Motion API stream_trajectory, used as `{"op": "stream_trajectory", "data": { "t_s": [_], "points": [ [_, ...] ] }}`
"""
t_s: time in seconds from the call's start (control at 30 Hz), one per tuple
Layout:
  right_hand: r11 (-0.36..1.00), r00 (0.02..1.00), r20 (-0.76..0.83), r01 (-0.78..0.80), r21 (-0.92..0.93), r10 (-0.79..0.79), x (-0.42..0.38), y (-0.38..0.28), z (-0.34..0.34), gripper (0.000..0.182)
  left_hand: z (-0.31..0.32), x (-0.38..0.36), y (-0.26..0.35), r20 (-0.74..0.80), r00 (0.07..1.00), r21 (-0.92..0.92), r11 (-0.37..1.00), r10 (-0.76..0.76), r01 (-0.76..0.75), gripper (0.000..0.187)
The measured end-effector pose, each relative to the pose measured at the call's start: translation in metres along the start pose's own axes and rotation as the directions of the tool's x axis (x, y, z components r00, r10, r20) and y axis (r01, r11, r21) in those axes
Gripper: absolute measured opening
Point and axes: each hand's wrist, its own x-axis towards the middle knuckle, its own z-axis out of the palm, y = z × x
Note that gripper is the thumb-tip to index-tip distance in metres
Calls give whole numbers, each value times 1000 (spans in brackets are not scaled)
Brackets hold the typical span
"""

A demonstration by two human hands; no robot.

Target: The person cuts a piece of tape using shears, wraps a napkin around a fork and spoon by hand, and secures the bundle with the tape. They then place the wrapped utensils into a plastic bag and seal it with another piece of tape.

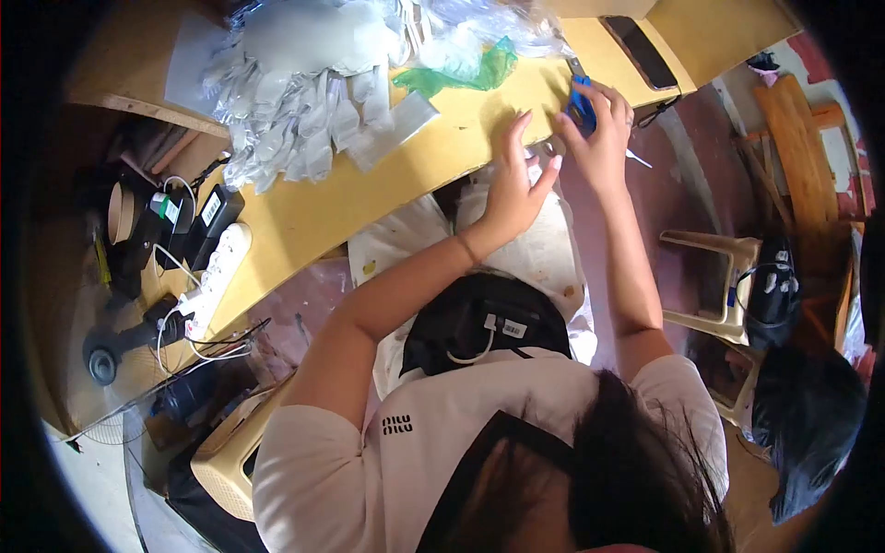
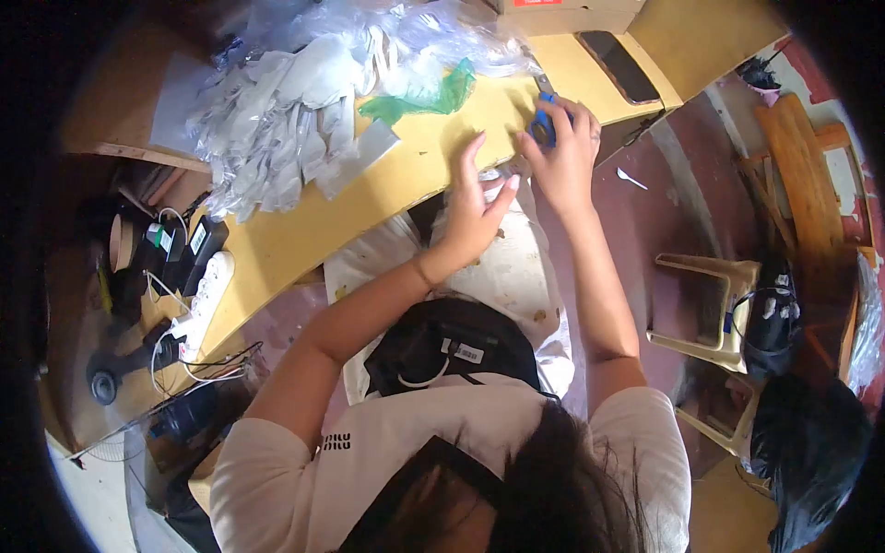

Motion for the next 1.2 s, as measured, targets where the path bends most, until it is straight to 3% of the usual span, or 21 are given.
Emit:
{"op": "stream_trajectory", "data": {
  "t_s": [0.07, 0.1, 0.13, 0.2, 0.23, 0.43, 0.53, 0.63, 0.7, 0.73, 0.77, 0.83, 0.9, 0.97, 1.07, 1.13, 1.17, 1.2],
  "points": [
    [998, 999, -2, 45, 38, -45, -7, -17, -5, 34, -18, -7, 11, 3, 999, -11, 999, 35, -35, 60],
    [991, 999, 2, 44, 127, -44, -11, -28, -5, 24, -25, -11, 14, 6, 997, -125, 989, -82, 82, 57],
    [980, 998, 42, 44, 196, -53, -14, -39, -4, 19, -33, -15, 17, 10, 995, -152, 983, -102, 103, 56],
    [917, 985, 172, -94, 389, 28, -17, -57, 1, 19, -46, -20, 26, 26, 990, -210, 968, -138, 141, 55],
    [903, 976, 216, -119, 413, 29, -17, -61, 4, 19, -49, -22, 22, -2, 996, -197, 977, -89, 86, 53],
    [853, 951, 310, -142, 502, -24, -7, -87, 16, 15, -71, -27, 30, -18, 996, -122, 988, -92, 90, 52],
    [855, 945, 312, -79, 512, -100, -4, -104, 22, 12, -83, -33, 33, -80, 978, -161, 971, -193, 179, 51],
    [814, 918, 332, -18, 581, -217, -3, -124, 36, 10, -102, -47, 40, -165, 869, -257, 871, -467, 419, 41],
    [733, 894, 316, 20, 680, -317, -3, -147, 50, 10, -122, -71, 20, -107, 914, -80, 920, -391, 384, 39],
    [657, 859, 366, -46, 752, -359, -6, -159, 66, 10, -131, -86, 7, -68, 931, 10, 933, -357, 359, 38],
    [575, 820, 406, -118, 810, -404, -10, -172, 81, 10, -138, -100, 1, -61, 924, 61, 923, -378, 381, 31],
    [574, 769, 464, -157, 804, -440, -12, -214, 88, 14, -150, -125, -5, -50, 908, 164, 894, -415, 417, 18],
    [499, 731, 449, -170, 850, -515, -25, -248, 123, 18, -158, -138, -5, 38, 861, 223, 844, -508, 488, 20],
    [638, 674, 576, -198, 744, -462, -34, -279, 141, 16, -163, -146, -4, 86, 834, 178, 832, -546, 526, 23],
    [708, 599, 604, -86, 701, -526, -60, -294, 191, 13, -167, -152, -3, 56, 865, 22, 867, -498, 498, 26],
    [763, 749, 426, 161, 626, -507, -65, -299, 193, 12, -169, -151, -4, -11, 909, 27, 909, -417, 417, 25],
    [784, 800, 321, 273, 557, -507, -67, -300, 193, 12, -172, -150, -4, 23, 892, 29, 892, -451, 450, 26],
    [785, 787, 364, 231, 574, -498, -65, -300, 191, 11, -175, -147, -1, 56, 873, 30, 875, -484, 483, 26]
  ]
}}
